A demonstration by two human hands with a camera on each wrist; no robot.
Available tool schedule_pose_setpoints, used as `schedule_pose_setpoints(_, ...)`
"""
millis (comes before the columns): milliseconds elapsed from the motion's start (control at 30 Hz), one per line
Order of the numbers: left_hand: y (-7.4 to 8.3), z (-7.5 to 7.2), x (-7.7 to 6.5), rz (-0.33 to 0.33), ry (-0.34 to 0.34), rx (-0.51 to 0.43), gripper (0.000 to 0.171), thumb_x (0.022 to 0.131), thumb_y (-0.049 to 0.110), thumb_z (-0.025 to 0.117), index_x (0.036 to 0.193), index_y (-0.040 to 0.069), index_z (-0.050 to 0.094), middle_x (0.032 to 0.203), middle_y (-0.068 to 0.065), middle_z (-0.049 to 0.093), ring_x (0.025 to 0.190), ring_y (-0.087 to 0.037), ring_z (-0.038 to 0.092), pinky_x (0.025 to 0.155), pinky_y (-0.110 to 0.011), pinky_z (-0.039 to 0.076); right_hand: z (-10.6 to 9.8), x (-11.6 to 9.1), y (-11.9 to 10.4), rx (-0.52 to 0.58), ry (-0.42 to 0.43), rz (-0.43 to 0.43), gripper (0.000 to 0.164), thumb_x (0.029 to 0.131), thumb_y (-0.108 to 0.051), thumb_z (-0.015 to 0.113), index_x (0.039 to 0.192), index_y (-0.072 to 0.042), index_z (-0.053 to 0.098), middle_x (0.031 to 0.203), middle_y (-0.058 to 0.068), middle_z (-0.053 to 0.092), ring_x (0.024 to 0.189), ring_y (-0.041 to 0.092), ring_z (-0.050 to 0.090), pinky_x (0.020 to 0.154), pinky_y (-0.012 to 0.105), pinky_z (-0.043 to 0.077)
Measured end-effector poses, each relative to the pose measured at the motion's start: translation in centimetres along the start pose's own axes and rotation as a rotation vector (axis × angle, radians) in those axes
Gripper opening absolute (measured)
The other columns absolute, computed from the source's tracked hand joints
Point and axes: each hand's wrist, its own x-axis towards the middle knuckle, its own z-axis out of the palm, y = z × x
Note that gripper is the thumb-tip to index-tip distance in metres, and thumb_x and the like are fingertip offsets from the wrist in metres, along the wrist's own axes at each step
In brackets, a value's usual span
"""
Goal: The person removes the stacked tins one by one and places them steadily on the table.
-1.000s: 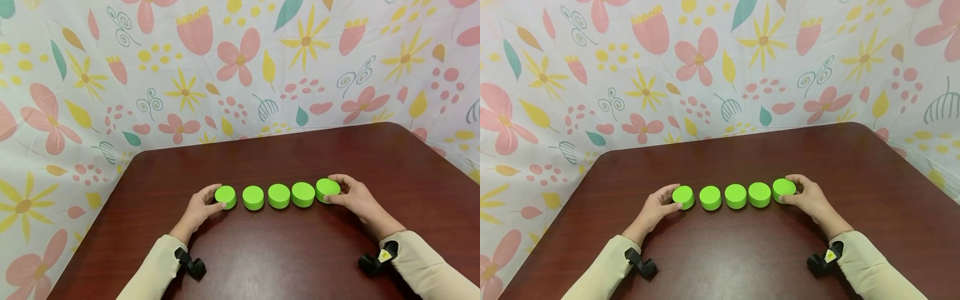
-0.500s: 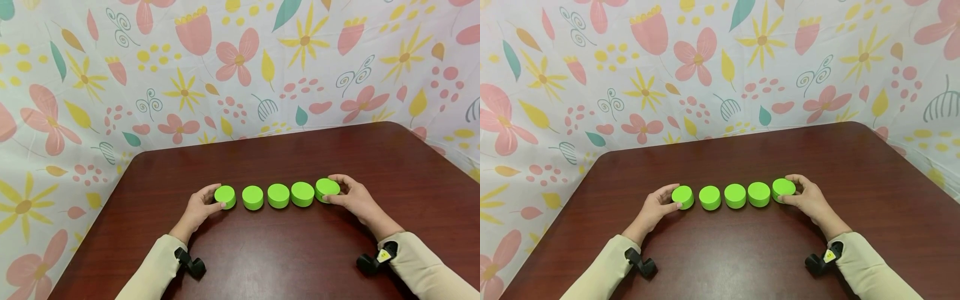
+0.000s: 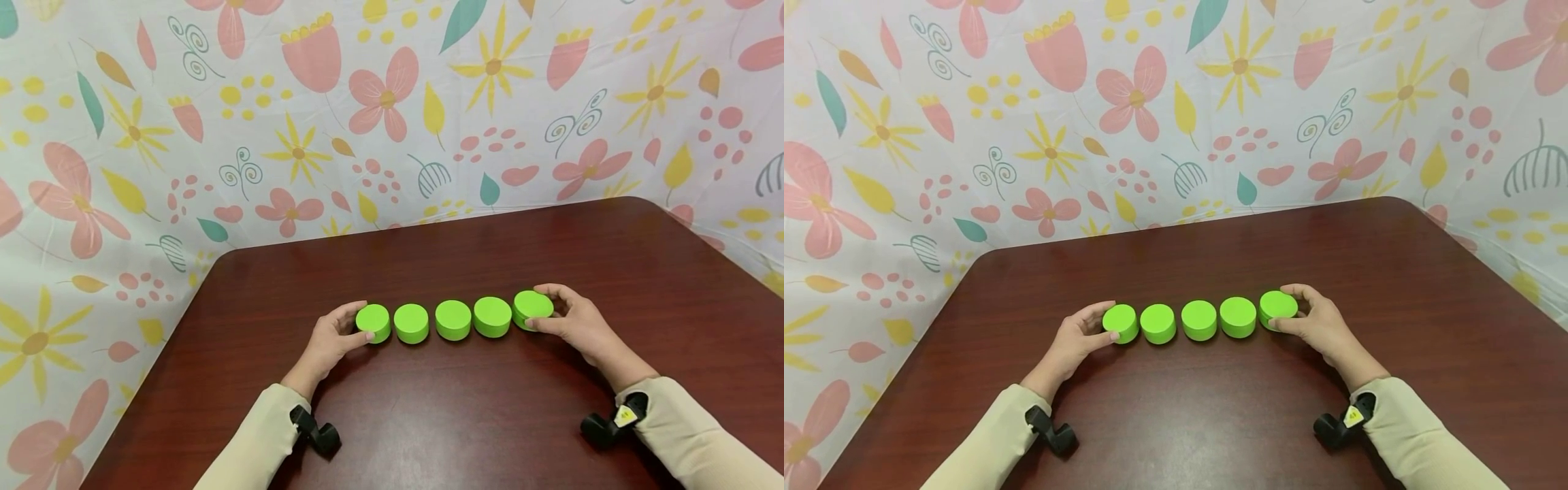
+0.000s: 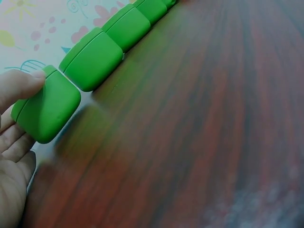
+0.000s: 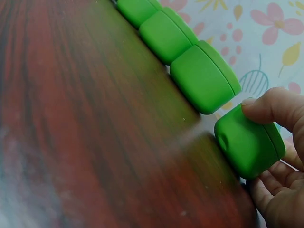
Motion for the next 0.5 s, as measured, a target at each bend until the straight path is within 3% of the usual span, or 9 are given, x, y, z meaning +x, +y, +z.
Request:
schedule_pose_setpoints(267,0.16,0.17,0.1,-0.002,-0.008,0.016,0.061,0.077,0.0,0.071,0.133,0.002,0.048,0.131,-0.014,0.054,0.126,-0.026,0.046,0.101,-0.043,0.038,-0.02,-0.06,0.33,0.022,0.014,-0.005,0.064,0.079,-0.005,0.071,0.131,0.006,0.034,0.101,-0.011,0.049,0.08,-0.001,0.053,0.065,0.016,0.047)
schedule_pose_setpoints(400,0.13,0.13,0.15,0.01,-0.021,0.011,0.062,0.077,0.0,0.071,0.134,0.001,0.046,0.134,-0.014,0.051,0.129,-0.027,0.042,0.104,-0.043,0.034,0.04,-0.1,0.4,0.042,0.012,-0.009,0.065,0.079,-0.003,0.07,0.131,0.006,0.032,0.103,-0.01,0.048,0.08,-0.001,0.053,0.066,0.016,0.047)
schedule_pose_setpoints(500,-0.04,-0.04,0.17,0.022,-0.047,0.011,0.067,0.078,0.001,0.071,0.137,0.001,0.041,0.139,-0.016,0.045,0.132,-0.027,0.038,0.108,-0.044,0.028,0.02,-0.11,0.33,0.05,-0.01,0.0,0.068,0.079,-0.004,0.071,0.133,0.006,0.03,0.109,-0.003,0.047,0.083,0.0,0.053,0.068,0.016,0.047)
